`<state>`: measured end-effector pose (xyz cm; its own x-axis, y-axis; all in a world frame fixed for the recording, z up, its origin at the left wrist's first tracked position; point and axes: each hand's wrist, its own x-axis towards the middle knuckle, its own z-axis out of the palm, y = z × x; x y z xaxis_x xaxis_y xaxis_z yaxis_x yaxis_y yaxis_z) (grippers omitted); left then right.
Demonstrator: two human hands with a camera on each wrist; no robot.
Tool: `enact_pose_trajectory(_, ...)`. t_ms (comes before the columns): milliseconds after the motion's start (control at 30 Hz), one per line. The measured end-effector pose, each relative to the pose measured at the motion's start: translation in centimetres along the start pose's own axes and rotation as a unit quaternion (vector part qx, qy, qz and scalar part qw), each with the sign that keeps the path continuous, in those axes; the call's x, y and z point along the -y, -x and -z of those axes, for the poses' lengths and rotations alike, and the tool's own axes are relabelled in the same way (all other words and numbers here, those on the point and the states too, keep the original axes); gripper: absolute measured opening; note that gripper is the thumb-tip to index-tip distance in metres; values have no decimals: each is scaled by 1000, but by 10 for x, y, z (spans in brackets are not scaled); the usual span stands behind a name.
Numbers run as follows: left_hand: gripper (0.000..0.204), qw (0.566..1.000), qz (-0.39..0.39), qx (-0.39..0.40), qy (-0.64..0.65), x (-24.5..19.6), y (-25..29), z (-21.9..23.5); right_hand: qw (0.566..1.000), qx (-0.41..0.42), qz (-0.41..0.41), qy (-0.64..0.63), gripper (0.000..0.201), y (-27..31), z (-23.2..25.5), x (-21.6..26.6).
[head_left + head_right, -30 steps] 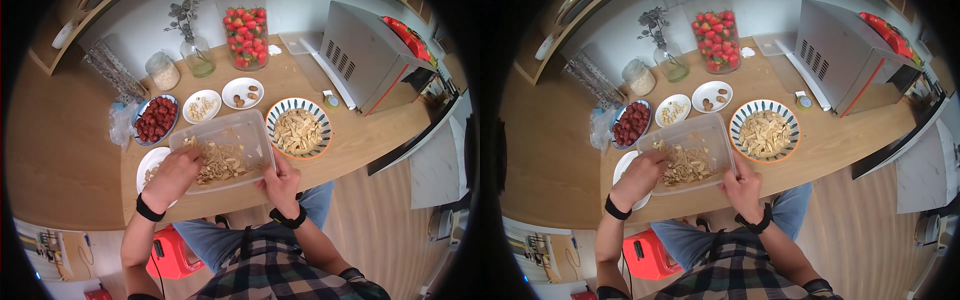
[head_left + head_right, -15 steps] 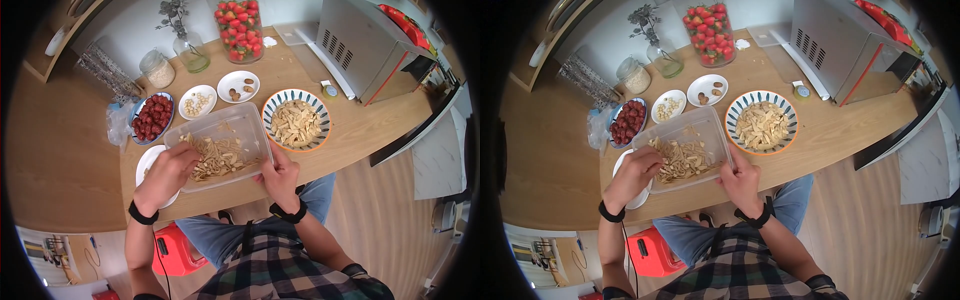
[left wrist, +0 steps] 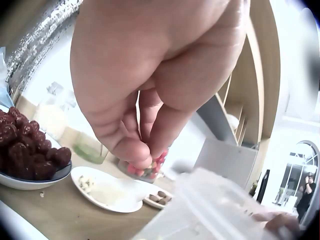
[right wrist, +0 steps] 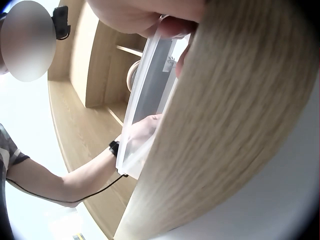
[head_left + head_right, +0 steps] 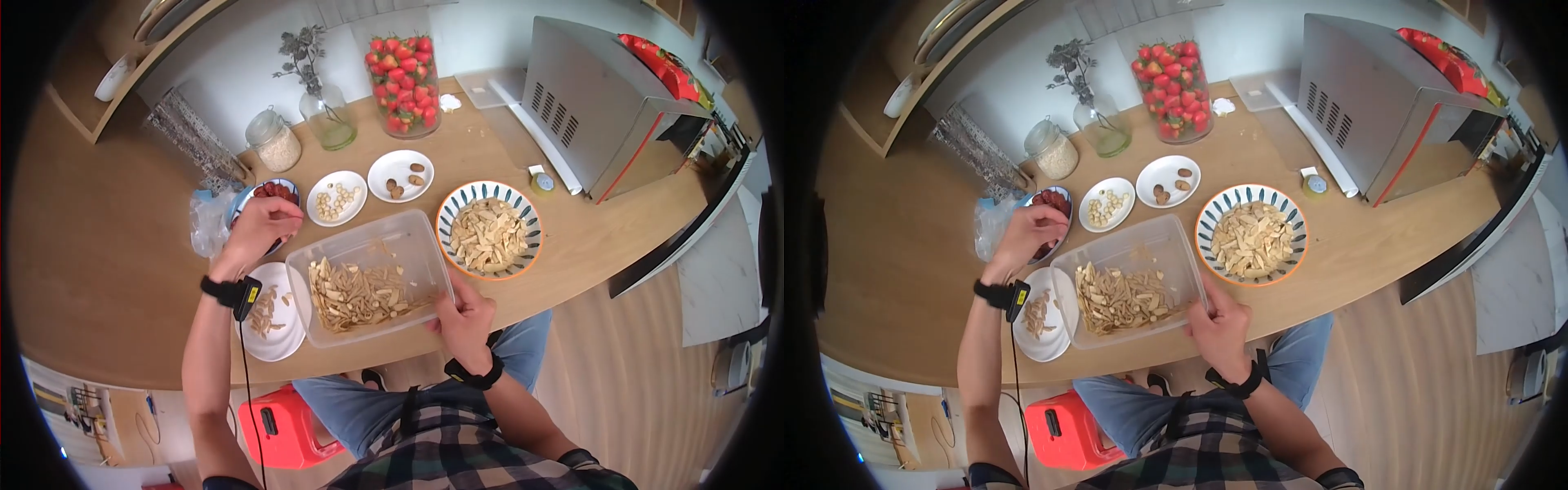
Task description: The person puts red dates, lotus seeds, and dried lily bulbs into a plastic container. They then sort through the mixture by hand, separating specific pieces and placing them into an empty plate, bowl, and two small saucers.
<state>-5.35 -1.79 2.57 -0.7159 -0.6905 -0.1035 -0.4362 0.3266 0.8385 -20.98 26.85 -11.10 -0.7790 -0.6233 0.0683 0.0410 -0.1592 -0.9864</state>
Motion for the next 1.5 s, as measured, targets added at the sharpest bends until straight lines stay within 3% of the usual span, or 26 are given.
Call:
enact_pose_trajectory(67,7,999,-10,23,-25,26,-34,-1,1000,-3,0,2,41,0,-1,-3)
enact_pose_trajectory(267,12,993,-3,49,-104,39,-76,-12,999,-7,35,36,40,-1,-1,-6)
enact_pose_trajectory(467,19,996,-55,8,-73,26,-62,-9,998,-8,31,49,38,0,-3,2)
enact_pose_trajectory(533,15,991,-62,-73,-93,-12,-32,-16,998,-7,30,46,38,-1,-3,2)
enact_pose_trajectory(600,14,988,-78,-87,-98,-27,-5,-21,999,-5,23,45,38,-2,-3,1)
enact_pose_trajectory(667,14,976,-166,-55,-127,-39,23,-32,998,-11,39,56,38,-1,-2,-2)
enact_pose_trajectory(700,14,978,-160,-52,-124,-42,33,-39,998,-10,33,60,38,0,-2,-1)
enact_pose_trajectory(767,16,931,-287,117,-195,-46,48,-53,998,-8,19,52,38,0,-2,4)
enact_pose_trajectory(900,24,900,-339,193,-193,-37,53,-89,999,0,19,35,38,0,-2,-1)
enact_pose_trajectory(967,21,870,-329,287,-229,-34,47,-102,999,-3,28,35,37,0,-2,-1)
enact_pose_trajectory(1000,21,870,-330,285,-228,-31,44,-110,999,-2,31,37,37,0,-2,1)
enact_pose_trajectory(1067,17,813,-416,297,-277,-27,40,-122,999,-7,25,37,37,0,-3,3)
enact_pose_trajectory(1167,17,786,-385,314,-369,-38,43,-128,999,-1,40,37,37,-1,-1,-2)
enact_pose_trajectory(1400,19,787,-380,308,-377,-26,42,-125,999,3,22,37,38,-1,-2,-2)
enact_pose_trajectory(1500,17,807,-392,291,-333,-25,40,-121,999,3,32,40,37,-1,-1,-1)
